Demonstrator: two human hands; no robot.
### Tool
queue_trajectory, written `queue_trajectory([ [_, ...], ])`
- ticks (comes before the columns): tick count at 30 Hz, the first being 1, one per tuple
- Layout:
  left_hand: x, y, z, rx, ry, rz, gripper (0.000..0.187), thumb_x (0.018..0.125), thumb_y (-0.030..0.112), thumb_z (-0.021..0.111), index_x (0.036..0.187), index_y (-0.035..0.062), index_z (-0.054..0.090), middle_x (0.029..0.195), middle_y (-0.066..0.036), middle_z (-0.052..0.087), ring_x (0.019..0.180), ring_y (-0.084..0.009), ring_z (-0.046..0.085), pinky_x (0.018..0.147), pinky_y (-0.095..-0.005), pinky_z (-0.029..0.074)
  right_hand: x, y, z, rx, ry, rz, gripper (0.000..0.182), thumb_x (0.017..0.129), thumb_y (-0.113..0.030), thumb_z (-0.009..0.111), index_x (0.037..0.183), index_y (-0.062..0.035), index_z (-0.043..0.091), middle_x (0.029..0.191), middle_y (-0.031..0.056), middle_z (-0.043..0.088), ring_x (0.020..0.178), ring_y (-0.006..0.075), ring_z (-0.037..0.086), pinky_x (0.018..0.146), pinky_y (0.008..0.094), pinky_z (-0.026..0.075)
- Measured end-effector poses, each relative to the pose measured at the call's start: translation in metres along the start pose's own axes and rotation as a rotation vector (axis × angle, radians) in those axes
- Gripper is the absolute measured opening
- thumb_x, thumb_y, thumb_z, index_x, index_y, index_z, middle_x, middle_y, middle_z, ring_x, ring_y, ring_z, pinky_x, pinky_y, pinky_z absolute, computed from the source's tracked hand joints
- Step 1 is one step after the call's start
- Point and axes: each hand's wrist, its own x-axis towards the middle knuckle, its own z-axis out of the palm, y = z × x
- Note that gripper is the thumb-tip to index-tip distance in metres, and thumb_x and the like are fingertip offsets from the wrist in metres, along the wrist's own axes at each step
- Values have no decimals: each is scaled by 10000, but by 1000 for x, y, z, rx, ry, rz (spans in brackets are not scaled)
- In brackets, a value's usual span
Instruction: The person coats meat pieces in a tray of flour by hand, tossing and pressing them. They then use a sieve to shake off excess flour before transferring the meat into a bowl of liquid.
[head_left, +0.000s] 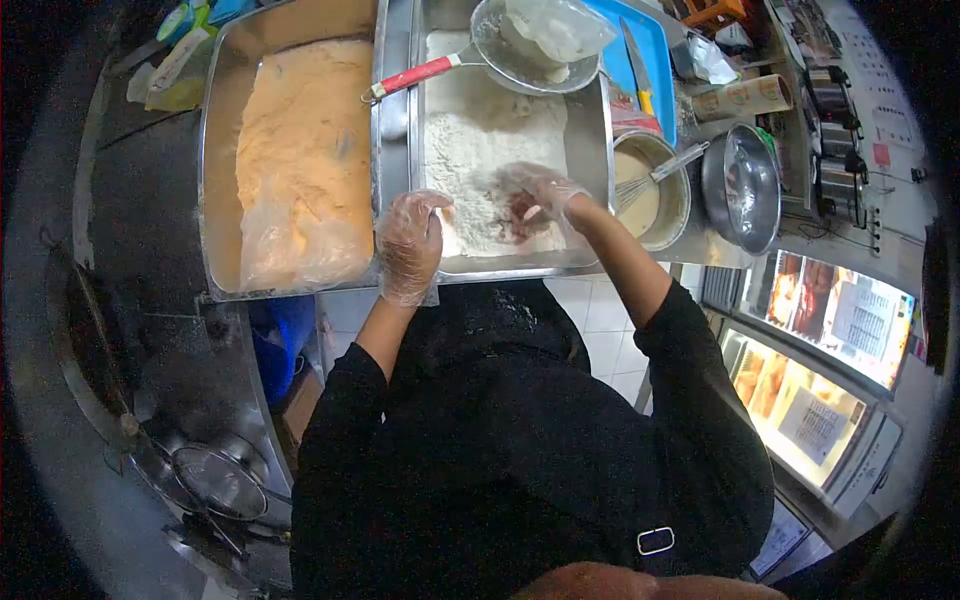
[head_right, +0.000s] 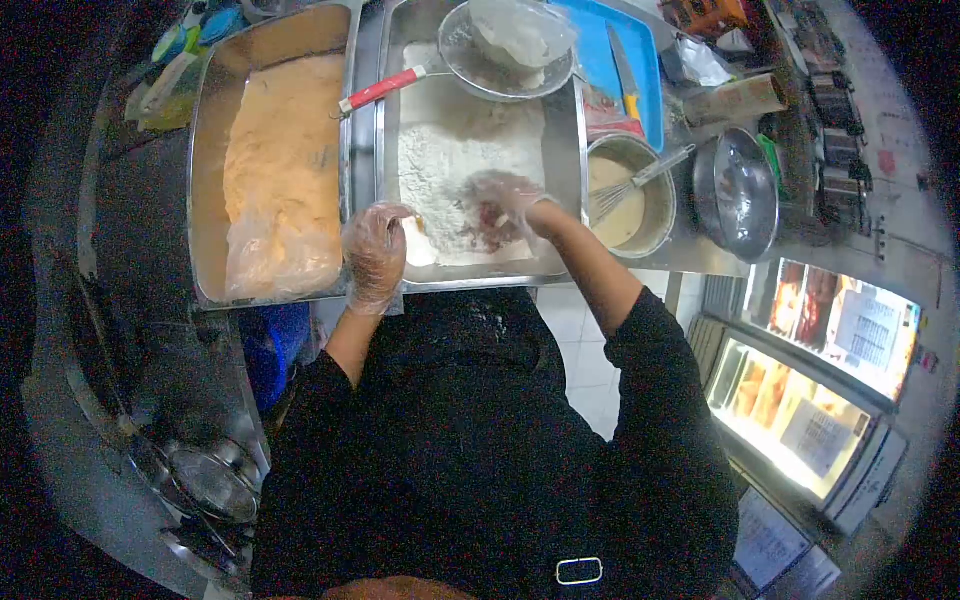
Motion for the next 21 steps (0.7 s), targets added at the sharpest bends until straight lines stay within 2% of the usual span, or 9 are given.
queue_trajectory([
  [1,1,0,0,3,6,11,302,720,-89,585,932,122,625,938,-40,627,914,-259,617,778,-404,502,5,10,-8,-45,22,-99,589,947,-471,542,1358,-50,510,1389,183,514,1225,309,540,1050,398,409],
  [3,0,1,-1,26,-7,11,294,722,-87,585,928,119,624,938,-44,626,916,-261,616,780,-405,503,-14,-27,-26,-96,-25,-23,729,848,-512,663,1422,-116,449,1470,168,424,1334,325,438,1091,435,371],
  [6,3,2,-1,-27,-7,-13,261,737,-79,596,912,111,631,926,-55,649,889,-279,625,778,-417,491,-11,-49,9,-632,34,-196,953,736,-576,735,1494,-166,329,1554,162,298,1393,415,330,1114,505,335],
  [7,3,3,-1,-59,-4,-28,246,743,-76,601,904,108,635,920,-60,661,875,-287,629,776,-422,485,-5,-49,26,-693,-39,-131,1108,665,-623,766,1529,-182,232,1568,173,260,1397,488,272,1117,548,311],
  [10,0,-1,2,-93,4,-32,245,739,-79,595,891,108,643,913,-58,663,881,-287,628,788,-411,481,-32,-111,52,-1001,-136,16,1077,622,-501,846,1518,-301,282,1571,222,183,1373,503,308,1099,491,380],
  [13,0,1,0,-107,3,-74,249,737,-81,590,884,110,650,908,-57,665,887,-284,626,794,-403,476,45,-6,90,-865,-125,-73,878,692,-434,808,1447,-263,394,1420,232,415,1217,461,508,990,509,459],
  [15,0,5,-3,-86,-3,-57,252,737,-82,588,885,113,647,909,-56,664,889,-281,627,791,-403,474,15,-48,56,-890,-174,-136,479,874,-381,626,1256,-98,567,1243,257,594,1138,350,612,911,426,516],
  [19,4,6,-5,-73,-4,-17,255,735,-80,589,888,118,637,908,-54,663,883,-276,624,786,-409,470,-15,-86,21,-705,-7,18,511,872,-411,636,1250,-74,570,1201,239,628,1112,351,623,931,443,493],
  [21,3,5,-5,-58,-20,-25,259,732,-81,589,888,121,633,904,-52,663,875,-277,623,783,-408,470,-12,-61,11,-563,15,-191,556,865,-448,661,1282,-97,552,1195,217,630,1118,349,614,945,434,487],
])
